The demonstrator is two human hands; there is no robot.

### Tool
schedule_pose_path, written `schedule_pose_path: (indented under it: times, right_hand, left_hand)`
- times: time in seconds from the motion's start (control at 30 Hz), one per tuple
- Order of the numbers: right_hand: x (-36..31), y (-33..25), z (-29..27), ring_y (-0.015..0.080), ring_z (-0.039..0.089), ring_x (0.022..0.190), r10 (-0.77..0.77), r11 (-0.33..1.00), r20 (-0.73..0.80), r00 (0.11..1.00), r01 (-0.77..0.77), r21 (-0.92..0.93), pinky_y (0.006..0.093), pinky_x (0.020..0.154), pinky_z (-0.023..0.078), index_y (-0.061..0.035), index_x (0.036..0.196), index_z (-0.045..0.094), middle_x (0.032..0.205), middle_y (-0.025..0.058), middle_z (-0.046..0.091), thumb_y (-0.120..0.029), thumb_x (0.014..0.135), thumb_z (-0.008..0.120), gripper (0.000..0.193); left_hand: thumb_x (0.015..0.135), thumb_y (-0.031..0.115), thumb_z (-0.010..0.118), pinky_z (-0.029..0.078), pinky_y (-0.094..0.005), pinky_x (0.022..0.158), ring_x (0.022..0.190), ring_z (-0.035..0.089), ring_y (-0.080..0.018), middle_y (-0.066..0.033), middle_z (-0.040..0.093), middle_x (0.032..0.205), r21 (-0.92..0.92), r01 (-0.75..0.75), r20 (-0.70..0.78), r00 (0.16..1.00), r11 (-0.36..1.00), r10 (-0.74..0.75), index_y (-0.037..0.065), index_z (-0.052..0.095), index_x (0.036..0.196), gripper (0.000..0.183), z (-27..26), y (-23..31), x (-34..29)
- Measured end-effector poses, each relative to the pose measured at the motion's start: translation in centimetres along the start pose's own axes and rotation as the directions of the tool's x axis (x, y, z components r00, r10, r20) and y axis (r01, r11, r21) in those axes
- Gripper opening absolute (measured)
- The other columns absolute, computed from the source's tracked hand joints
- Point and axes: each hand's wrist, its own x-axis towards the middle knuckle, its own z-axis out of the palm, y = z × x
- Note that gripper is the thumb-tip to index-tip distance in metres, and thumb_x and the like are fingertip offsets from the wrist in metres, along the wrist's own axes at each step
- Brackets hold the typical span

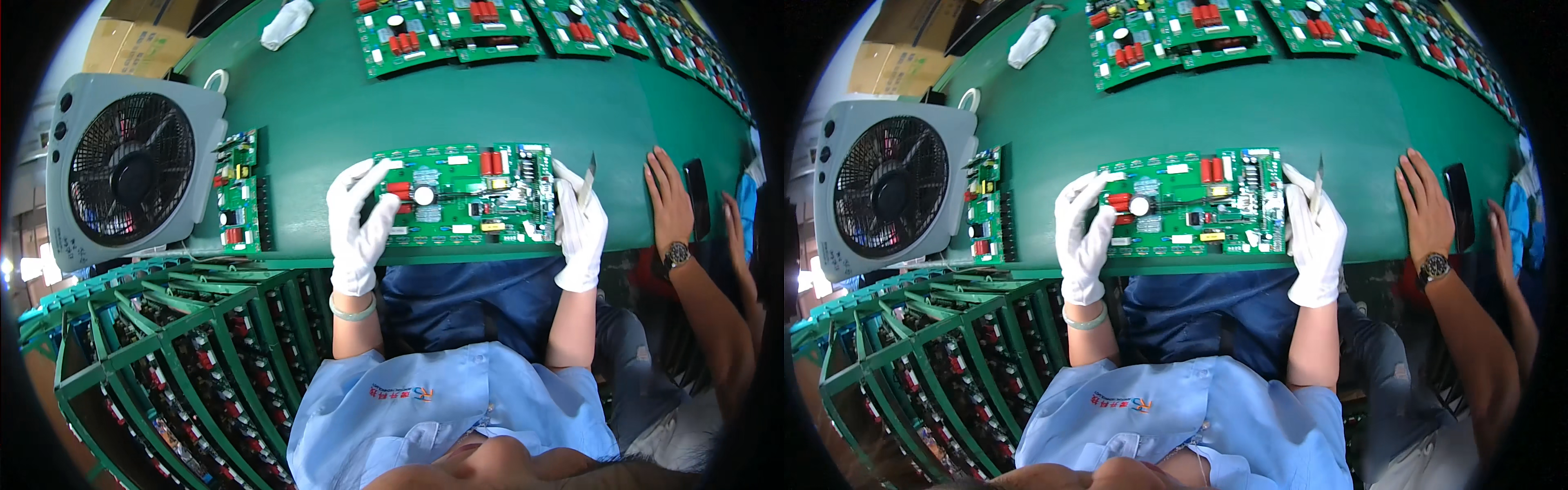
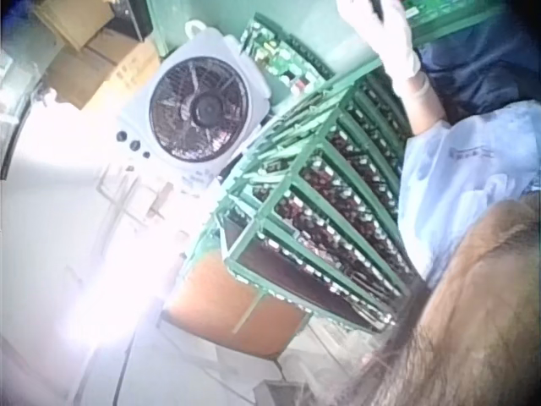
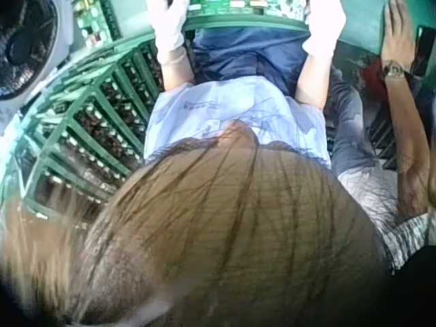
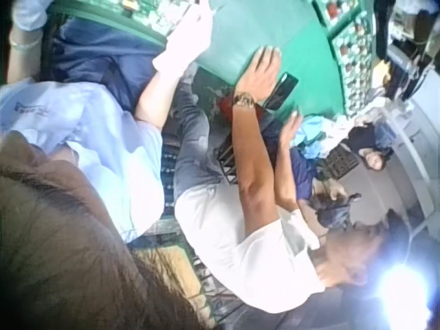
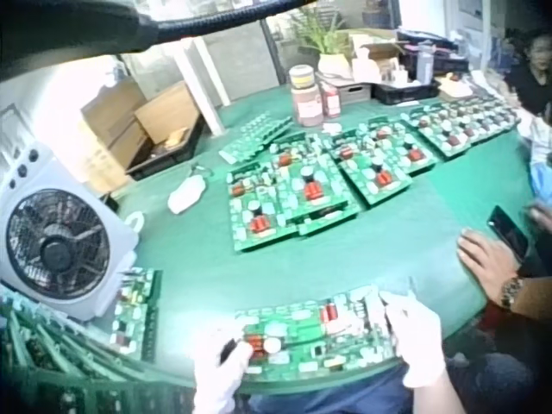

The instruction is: The person picks up a green circuit board from a table and inspects it by turning it over to view both sides. They place the board down and pick up another one, repeating the inspection process. The person wears white gloves and a light blue shirt while working at a green table.

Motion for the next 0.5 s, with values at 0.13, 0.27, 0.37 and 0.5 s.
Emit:
schedule_pose_path:
  times: [0.13,0.27,0.37,0.5]
  right_hand:
    - [0.3,0.7,-0.2,0.0038,0.055,0.07,-0.092,0.993,0.049,0.995,0.095,-0.063,0.0198,0.062,0.044,0.0024,0.12,0.065,0.093,0.0048,0.068,-0.009,0.098,0.057,0.026]
    - [0.2,0.6,-0.1,0.0103,0.062,0.092,-0.077,0.995,0.063,0.995,0.081,-0.059,0.0247,0.081,0.049,0.0057,0.119,0.064,0.111,0.0113,0.07,-0.006,0.097,0.057,0.026]
    - [0.4,0.9,-0.1,0.0113,0.063,0.093,-0.174,0.973,0.061,0.983,0.181,-0.144,0.0255,0.083,0.05,0.0058,0.119,0.065,0.11,0.0117,0.07,-0.005,0.097,0.057,0.025]
    - [0.5,1.0,0.0,0.012,0.064,0.096,-0.197,0.972,0.059,0.979,0.203,-0.115,0.0264,0.086,0.05,0.006,0.119,0.065,0.112,0.0126,0.07,-0.004,0.096,0.058,0.025]
  left_hand:
    - [0.076,0.023,0.08,0.04,-0.0414,0.103,0.12,0.049,-0.0296,-0.0141,0.053,0.129,0.014,0.032,0.085,0.996,0.999,-0.033,0.013,0.067,0.123,0.049,-0.6,0.4,0.4]
    - [0.078,0.026,0.078,0.038,-0.042,0.106,0.124,0.048,-0.0298,-0.0145,0.049,0.134,0.028,0.007,0.142,0.99,1.0,-0.011,0.01,0.066,0.124,0.05,-0.6,-0.3,0.2]
    - [0.077,0.026,0.079,0.038,-0.0418,0.107,0.125,0.047,-0.0287,-0.0134,0.048,0.134,-0.024,0.031,0.134,0.991,0.999,-0.028,0.01,0.067,0.122,0.049,-0.3,-0.6,0.1]
    - [0.079,0.025,0.078,0.038,-0.0417,0.107,0.125,0.048,-0.028,-0.013,0.048,0.133,-0.131,0.077,0.1,0.993,0.988,-0.064,0.01,0.069,0.119,0.043,0.2,-0.5,0.0]
